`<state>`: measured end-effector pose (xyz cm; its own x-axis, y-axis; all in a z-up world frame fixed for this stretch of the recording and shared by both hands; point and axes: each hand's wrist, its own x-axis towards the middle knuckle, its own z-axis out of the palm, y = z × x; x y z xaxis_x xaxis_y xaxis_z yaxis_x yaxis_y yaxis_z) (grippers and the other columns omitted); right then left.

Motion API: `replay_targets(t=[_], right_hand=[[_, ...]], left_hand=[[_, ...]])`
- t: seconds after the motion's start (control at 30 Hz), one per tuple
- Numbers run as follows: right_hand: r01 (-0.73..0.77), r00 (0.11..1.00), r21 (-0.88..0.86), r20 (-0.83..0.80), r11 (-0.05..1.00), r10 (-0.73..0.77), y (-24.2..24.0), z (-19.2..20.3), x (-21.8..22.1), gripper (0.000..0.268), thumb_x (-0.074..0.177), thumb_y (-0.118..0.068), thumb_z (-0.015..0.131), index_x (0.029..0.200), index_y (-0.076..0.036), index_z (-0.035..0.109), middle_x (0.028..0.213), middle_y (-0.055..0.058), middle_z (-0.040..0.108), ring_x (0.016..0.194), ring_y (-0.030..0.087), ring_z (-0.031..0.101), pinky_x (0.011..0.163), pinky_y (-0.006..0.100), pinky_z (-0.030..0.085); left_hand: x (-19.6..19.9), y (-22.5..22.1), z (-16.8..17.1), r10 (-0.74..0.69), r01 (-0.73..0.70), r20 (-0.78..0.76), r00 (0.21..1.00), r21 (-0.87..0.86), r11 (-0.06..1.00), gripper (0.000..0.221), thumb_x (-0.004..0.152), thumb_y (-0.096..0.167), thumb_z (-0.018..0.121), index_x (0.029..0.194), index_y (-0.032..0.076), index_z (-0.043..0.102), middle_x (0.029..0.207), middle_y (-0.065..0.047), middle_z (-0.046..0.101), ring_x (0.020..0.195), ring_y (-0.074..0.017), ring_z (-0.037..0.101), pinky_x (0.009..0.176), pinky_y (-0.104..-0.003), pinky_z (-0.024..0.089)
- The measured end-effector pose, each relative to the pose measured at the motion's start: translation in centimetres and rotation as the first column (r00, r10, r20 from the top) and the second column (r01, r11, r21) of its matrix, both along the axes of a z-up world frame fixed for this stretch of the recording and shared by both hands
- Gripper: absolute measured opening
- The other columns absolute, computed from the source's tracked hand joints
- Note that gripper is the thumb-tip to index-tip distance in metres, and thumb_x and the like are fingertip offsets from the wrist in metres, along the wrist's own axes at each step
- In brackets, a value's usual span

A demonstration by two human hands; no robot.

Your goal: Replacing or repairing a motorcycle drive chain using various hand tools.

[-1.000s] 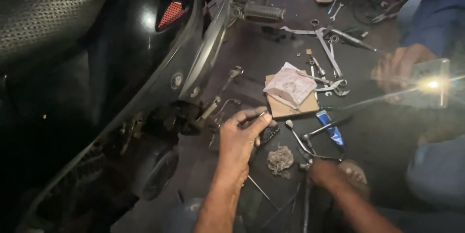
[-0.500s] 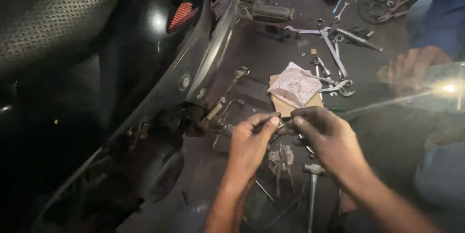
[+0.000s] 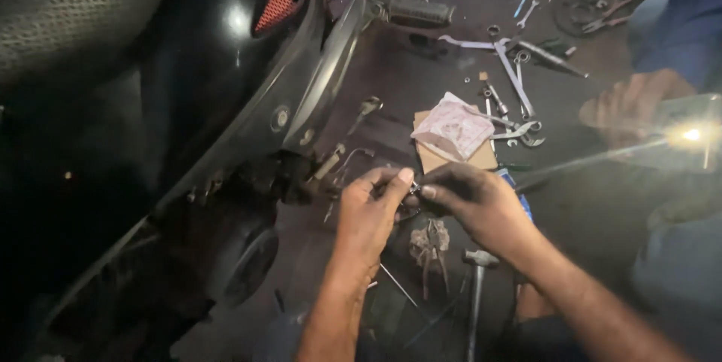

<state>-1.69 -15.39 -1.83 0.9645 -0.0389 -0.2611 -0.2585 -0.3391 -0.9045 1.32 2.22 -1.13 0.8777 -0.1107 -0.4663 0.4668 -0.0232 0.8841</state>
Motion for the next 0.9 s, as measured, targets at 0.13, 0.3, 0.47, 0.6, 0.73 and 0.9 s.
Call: replay_targets(t=[0.13,0.3,0.47,0.6,0.73,0.9], right_hand=[[-0.115,0.977,-0.101,0.17,0.988,0.131,-0.6,0.3,0.4,0.018,0.089,-0.014,0.071,0.104,-0.005,0.071,0.09,0.009,0.074,0.084,0.026,0.075,0.077,0.035,0.059],[-0.228,0.851,-0.371,0.373,0.9,0.369,-1.5,2.2,0.5,0.034,0.076,-0.002,0.068,0.11,-0.004,0.067,0.107,0.013,0.068,0.093,0.036,0.07,0.079,0.042,0.057],[-0.242,0.744,-0.47,0.472,0.849,0.473,-1.8,2.1,0.5,0.038,0.074,-0.001,0.069,0.112,-0.004,0.065,0.117,0.015,0.065,0.099,0.039,0.069,0.08,0.045,0.056],[-0.285,0.738,-0.479,0.443,0.83,0.509,-1.7,2.2,0.3,0.028,0.083,-0.009,0.071,0.11,-0.003,0.064,0.115,0.014,0.065,0.098,0.035,0.069,0.08,0.044,0.057],[-0.294,0.76,-0.395,0.455,0.87,0.463,-1.5,2.2,0.2,0.023,0.091,-0.012,0.068,0.11,-0.001,0.061,0.113,0.015,0.064,0.099,0.036,0.069,0.082,0.043,0.057],[-0.253,0.871,-0.225,0.37,0.941,0.323,-0.2,0.5,0.5,0.02,0.093,-0.014,0.068,0.107,-0.001,0.062,0.1,0.014,0.067,0.093,0.033,0.069,0.08,0.04,0.055]], left_hand=[[0.3,0.0,0.1,-0.028,0.027,-0.055,0.998,-0.029,0.999,0.017,0.092,0.025,0.074,0.091,0.008,0.077,0.071,0.004,0.068,0.06,-0.004,0.055,0.052,-0.021,0.038],[0.1,0.0,0.1,-0.043,0.038,-0.093,0.995,-0.057,0.998,0.017,0.09,0.024,0.076,0.09,0.008,0.075,0.073,0.005,0.068,0.063,-0.0031,0.06,0.054,-0.021,0.04],[0.5,0.0,1.0,-0.058,0.053,-0.125,0.99,-0.044,0.998,0.016,0.088,0.024,0.077,0.091,0.008,0.076,0.073,0.005,0.068,0.064,-0.0029,0.059,0.053,-0.02,0.04],[0.4,0.1,1.4,-0.063,0.063,-0.154,0.986,-0.003,0.998,0.015,0.087,0.022,0.077,0.089,0.007,0.077,0.072,0.004,0.068,0.063,-0.0039,0.059,0.051,-0.021,0.04],[0.5,0.4,-0.2,-0.092,0.095,-0.116,0.989,0.02,0.995,0.018,0.089,0.023,0.078,0.086,0.005,0.075,0.068,0.002,0.065,0.058,-0.006,0.055,0.049,-0.022,0.039],[0.5,0.4,0.0,-0.06,0.06,-0.141,0.988,-0.003,0.998,0.015,0.088,0.023,0.077,0.085,0.008,0.073,0.07,0.004,0.066,0.061,-0.004,0.059,0.051,-0.021,0.039]])
